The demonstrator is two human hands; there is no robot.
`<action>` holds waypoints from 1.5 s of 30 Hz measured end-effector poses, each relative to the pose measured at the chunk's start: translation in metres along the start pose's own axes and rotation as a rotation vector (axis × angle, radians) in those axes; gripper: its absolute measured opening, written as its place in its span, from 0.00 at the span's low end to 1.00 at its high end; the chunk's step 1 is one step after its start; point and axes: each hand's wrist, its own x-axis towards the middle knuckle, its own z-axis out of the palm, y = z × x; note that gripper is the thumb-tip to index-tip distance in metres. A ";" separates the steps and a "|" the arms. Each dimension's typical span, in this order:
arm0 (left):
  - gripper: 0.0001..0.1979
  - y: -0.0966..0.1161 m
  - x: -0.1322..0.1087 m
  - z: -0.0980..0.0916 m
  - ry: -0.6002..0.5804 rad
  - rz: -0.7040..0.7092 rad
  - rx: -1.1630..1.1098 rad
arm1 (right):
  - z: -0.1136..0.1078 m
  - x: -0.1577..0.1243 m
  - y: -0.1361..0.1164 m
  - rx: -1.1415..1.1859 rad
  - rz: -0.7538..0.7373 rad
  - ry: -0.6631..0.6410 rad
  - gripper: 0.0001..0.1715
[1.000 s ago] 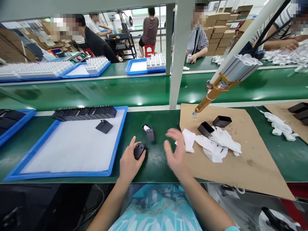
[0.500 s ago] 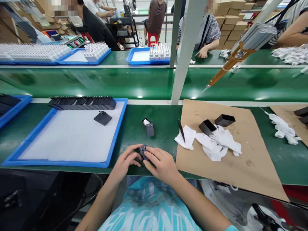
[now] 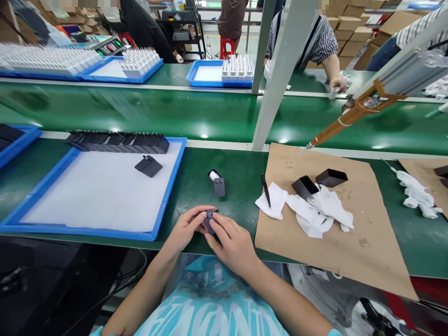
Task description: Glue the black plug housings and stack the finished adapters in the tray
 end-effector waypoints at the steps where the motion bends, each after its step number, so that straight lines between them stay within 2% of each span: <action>1: 0.19 -0.001 0.001 0.000 0.004 0.004 0.001 | 0.000 0.000 -0.002 -0.024 0.005 -0.010 0.23; 7: 0.16 -0.008 -0.001 0.000 0.020 0.128 0.056 | -0.003 -0.006 -0.005 -0.063 -0.003 -0.040 0.28; 13: 0.14 -0.009 -0.008 0.001 -0.038 0.205 0.185 | -0.007 -0.021 -0.003 -0.140 0.032 -0.087 0.25; 15: 0.14 -0.008 -0.007 0.000 0.030 0.250 0.171 | -0.011 -0.022 -0.002 -0.147 0.033 -0.100 0.25; 17: 0.13 -0.006 -0.007 -0.002 0.152 0.299 0.139 | -0.017 -0.023 -0.001 -0.115 0.027 -0.087 0.29; 19: 0.13 -0.006 -0.007 -0.005 0.256 0.312 0.109 | -0.026 -0.025 0.001 -0.083 0.028 -0.014 0.35; 22: 0.13 -0.006 -0.007 -0.006 0.282 0.293 0.108 | -0.035 -0.032 0.005 -0.081 0.030 0.076 0.41; 26: 0.13 -0.007 -0.006 -0.004 0.248 0.299 0.150 | -0.034 -0.044 0.010 -0.078 0.059 -0.078 0.33; 28: 0.13 -0.007 -0.006 -0.003 0.248 0.300 0.180 | -0.034 -0.047 0.010 -0.034 0.085 -0.052 0.33; 31: 0.13 -0.006 -0.006 -0.003 0.251 0.292 0.186 | -0.035 -0.049 0.009 0.003 0.083 0.068 0.36; 35: 0.13 -0.007 -0.005 -0.003 0.262 0.299 0.177 | -0.034 -0.047 0.010 -0.054 0.044 -0.059 0.28; 38: 0.13 -0.009 -0.004 -0.002 0.258 0.304 0.201 | -0.038 -0.045 0.011 -0.013 0.078 0.026 0.29; 40: 0.14 -0.011 -0.003 -0.002 0.254 0.300 0.195 | -0.040 -0.044 0.010 -0.010 0.048 0.072 0.29; 43: 0.14 -0.012 -0.001 -0.003 0.262 0.300 0.205 | -0.035 -0.048 0.010 -0.020 0.041 -0.033 0.23; 45: 0.15 -0.013 -0.002 -0.004 0.257 0.324 0.236 | -0.030 -0.053 0.011 0.058 0.129 -0.029 0.21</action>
